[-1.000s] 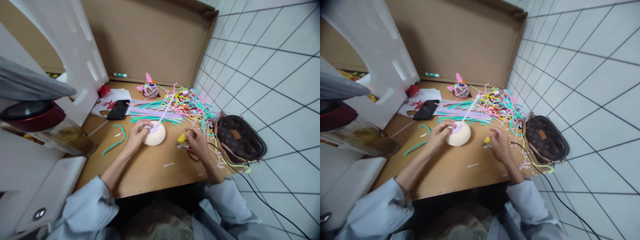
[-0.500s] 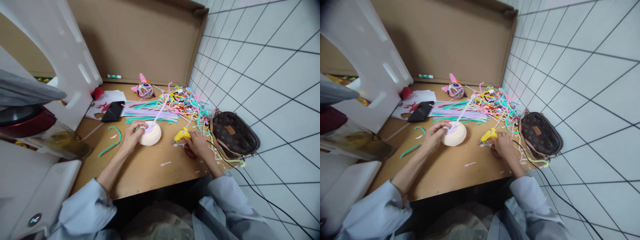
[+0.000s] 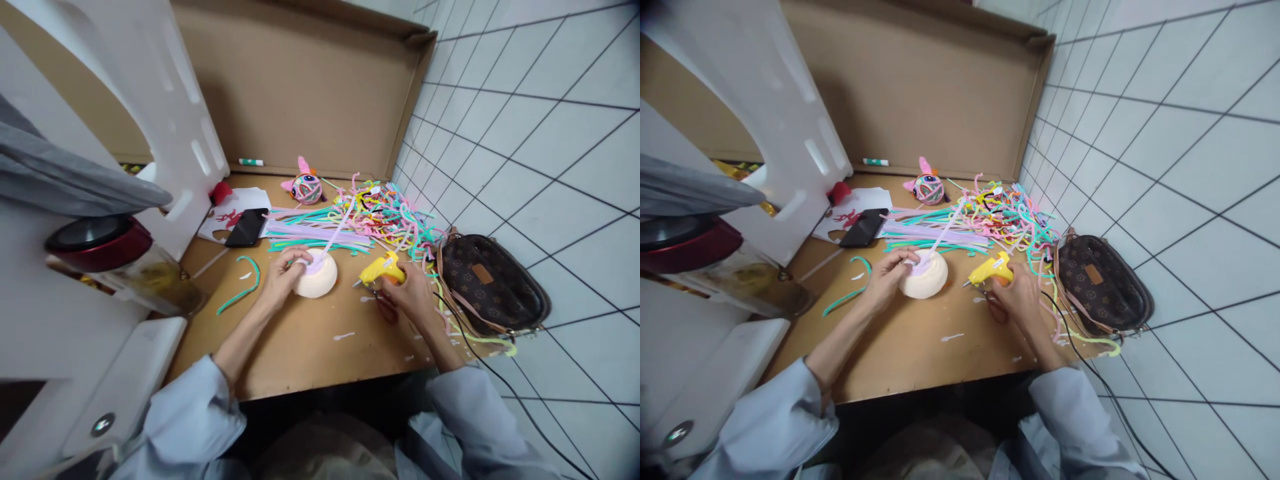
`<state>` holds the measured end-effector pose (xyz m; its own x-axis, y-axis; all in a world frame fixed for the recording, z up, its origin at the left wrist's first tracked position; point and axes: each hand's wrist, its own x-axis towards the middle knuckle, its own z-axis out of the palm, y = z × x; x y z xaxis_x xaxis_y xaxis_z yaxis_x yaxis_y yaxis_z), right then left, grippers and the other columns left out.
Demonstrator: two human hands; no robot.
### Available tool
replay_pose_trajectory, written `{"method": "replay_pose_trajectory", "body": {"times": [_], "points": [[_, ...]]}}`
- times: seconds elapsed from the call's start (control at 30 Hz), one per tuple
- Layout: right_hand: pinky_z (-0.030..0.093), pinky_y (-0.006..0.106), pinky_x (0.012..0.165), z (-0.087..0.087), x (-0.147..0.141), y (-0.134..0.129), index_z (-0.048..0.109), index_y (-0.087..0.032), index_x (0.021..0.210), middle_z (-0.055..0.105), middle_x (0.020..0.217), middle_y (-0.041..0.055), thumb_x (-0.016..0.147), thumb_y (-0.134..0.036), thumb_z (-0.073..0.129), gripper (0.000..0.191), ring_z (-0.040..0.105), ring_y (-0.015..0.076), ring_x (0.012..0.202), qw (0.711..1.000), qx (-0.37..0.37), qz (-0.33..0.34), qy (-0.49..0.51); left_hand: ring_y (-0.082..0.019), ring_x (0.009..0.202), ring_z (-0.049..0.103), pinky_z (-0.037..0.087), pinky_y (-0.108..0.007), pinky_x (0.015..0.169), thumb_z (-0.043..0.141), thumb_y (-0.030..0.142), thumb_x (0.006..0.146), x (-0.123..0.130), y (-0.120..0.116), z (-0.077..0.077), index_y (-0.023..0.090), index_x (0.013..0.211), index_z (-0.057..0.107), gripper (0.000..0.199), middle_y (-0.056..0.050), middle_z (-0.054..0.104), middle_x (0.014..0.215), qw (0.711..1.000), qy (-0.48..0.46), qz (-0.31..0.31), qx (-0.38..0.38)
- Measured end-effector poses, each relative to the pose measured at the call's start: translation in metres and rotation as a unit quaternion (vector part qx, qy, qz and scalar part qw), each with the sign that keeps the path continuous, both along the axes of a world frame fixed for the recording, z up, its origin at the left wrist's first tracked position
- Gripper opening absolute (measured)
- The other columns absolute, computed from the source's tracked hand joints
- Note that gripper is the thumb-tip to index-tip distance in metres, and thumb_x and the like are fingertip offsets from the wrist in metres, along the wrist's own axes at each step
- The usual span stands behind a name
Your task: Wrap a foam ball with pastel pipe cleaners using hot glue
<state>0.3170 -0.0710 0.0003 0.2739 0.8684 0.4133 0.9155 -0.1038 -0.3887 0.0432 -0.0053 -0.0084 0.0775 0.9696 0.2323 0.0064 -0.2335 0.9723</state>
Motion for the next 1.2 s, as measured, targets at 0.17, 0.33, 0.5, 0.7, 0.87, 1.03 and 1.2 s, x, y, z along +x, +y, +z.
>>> {"method": "replay_pose_trajectory", "body": {"times": [0.17, 0.33, 0.5, 0.7, 0.87, 1.03, 1.2], "points": [[0.05, 0.039, 0.078, 0.009, -0.018, 0.007, 0.064, -0.017, 0.095, 0.066, 0.094, 0.0104, 0.073, -0.041, 0.06, 0.033, 0.06, 0.0251, 0.085, 0.991, 0.125, 0.009, 0.053, -0.029, 0.116, 0.055, 0.043, -0.039, 0.096, 0.055, 0.028, 0.06, 0.0, -0.001, 0.002, 0.021, 0.075, 0.069, 0.021, -0.008, 0.066, 0.112, 1.0, 0.002, 0.004, -0.001], [0.05, 0.041, 0.084, 0.012, -0.032, 0.02, 0.062, -0.017, 0.099, 0.064, 0.101, 0.0118, 0.076, -0.038, 0.061, 0.031, 0.059, 0.0267, 0.096, 0.984, 0.166, 0.032, 0.055, -0.029, 0.117, 0.055, 0.042, -0.041, 0.101, 0.055, 0.029, 0.061, 0.0, -0.001, 0.003, 0.021, 0.075, 0.069, 0.022, -0.008, 0.066, 0.113, 1.0, 0.004, 0.001, 0.0], [0.05, 0.04, 0.08, 0.01, -0.044, 0.032, 0.062, -0.017, 0.102, 0.062, 0.1, 0.0115, 0.077, -0.036, 0.062, 0.032, 0.059, 0.0272, 0.096, 0.985, 0.171, 0.017, 0.034, -0.029, 0.119, 0.055, 0.039, -0.043, 0.106, 0.055, 0.028, 0.062, 0.0, 0.0, 0.0, 0.021, 0.075, 0.07, 0.021, -0.008, 0.066, 0.111, 1.0, 0.016, -0.007, 0.021], [0.05, 0.038, 0.077, 0.012, -0.057, 0.038, 0.061, -0.017, 0.101, 0.061, 0.097, 0.0101, 0.078, -0.034, 0.063, 0.029, 0.059, 0.0252, 0.091, 0.98, 0.195, 0.042, 0.026, -0.028, 0.12, 0.055, 0.038, -0.043, 0.108, 0.054, 0.027, 0.064, 0.0, -0.001, -0.001, 0.022, 0.077, 0.07, 0.02, -0.007, 0.066, 0.112, 0.999, 0.019, -0.007, 0.027], [0.05, 0.037, 0.076, 0.018, -0.066, 0.035, 0.059, -0.018, 0.102, 0.061, 0.098, 0.0097, 0.078, -0.034, 0.063, 0.029, 0.059, 0.0249, 0.091, 0.975, 0.212, 0.065, 0.019, -0.028, 0.119, 0.056, 0.038, -0.042, 0.108, 0.054, 0.027, 0.064, 0.001, -0.001, 0.0, 0.021, 0.078, 0.069, 0.021, -0.007, 0.066, 0.111, 0.999, 0.019, -0.009, 0.031], [0.05, 0.037, 0.078, 0.024, -0.071, 0.026, 0.058, -0.02, 0.103, 0.06, 0.098, 0.0091, 0.08, -0.033, 0.063, 0.028, 0.059, 0.0249, 0.092, 0.978, 0.189, 0.088, -0.002, -0.028, 0.119, 0.056, 0.037, -0.043, 0.109, 0.054, 0.028, 0.064, 0.001, -0.001, 0.001, 0.021, 0.078, 0.069, 0.021, -0.007, 0.066, 0.113, 0.999, 0.022, -0.009, 0.027], [0.05, 0.038, 0.082, 0.032, -0.073, 0.019, 0.057, -0.02, 0.107, 0.059, 0.101, 0.0098, 0.083, -0.033, 0.061, 0.027, 0.058, 0.0261, 0.096, 0.978, 0.173, 0.112, -0.015, -0.028, 0.118, 0.056, 0.038, -0.043, 0.108, 0.054, 0.028, 0.065, 0.001, -0.002, 0.001, 0.021, 0.079, 0.069, 0.022, -0.007, 0.065, 0.114, 0.999, 0.022, -0.014, 0.024]]}}
